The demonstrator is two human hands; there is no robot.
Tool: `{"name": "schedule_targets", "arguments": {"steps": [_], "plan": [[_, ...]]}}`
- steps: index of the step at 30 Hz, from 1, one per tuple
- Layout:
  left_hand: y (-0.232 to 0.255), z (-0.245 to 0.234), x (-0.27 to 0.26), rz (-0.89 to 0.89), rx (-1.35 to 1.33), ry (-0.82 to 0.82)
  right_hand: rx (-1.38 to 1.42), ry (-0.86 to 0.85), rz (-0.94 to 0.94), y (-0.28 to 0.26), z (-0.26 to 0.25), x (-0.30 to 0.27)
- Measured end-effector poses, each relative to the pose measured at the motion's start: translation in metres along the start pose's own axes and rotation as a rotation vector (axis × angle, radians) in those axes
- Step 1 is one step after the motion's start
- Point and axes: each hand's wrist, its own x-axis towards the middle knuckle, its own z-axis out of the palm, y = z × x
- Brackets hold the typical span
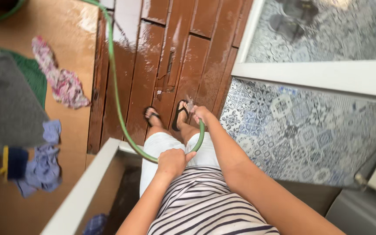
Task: The person cleans various components of a white plastic hydroponic growing kit on an outdoor wooden deck by spraying them with water from a green garden hose and wiping the surfaces by hand. The person then moves to a bathroom to attach a shower head attachment to the end of the hose and continues rinsing the kit components.
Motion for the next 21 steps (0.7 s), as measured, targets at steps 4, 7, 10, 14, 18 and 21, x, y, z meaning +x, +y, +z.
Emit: {"name": "schedule_targets", "arguments": {"steps": [4, 7, 10, 14, 18, 21], "plan": [[0.012, 0.007, -0.003, -0.051, -0.011, 0.036, -0.089, 0.011, -0.015, -0.021, 0.003, 0.002], [0.013, 0.017, -0.001, -0.039, -0.053, 0.105, -0.128, 0.020, -0.024, -0.034, -0.006, 0.004], [0.027, 0.030, 0.007, -0.038, -0.132, 0.213, -0.244, -0.009, -0.051, -0.047, -0.016, 0.004], [0.064, 0.038, 0.026, -0.073, -0.210, 0.240, -0.374, -0.038, -0.078, -0.075, -0.051, -0.002], [0.119, 0.043, 0.066, -0.146, -0.307, 0.325, -0.472, 0.124, -0.084, -0.122, -0.086, -0.001], [0.173, 0.048, 0.104, -0.175, -0.391, 0.450, -0.636, 0.182, -0.139, -0.170, -0.125, -0.004]]}}
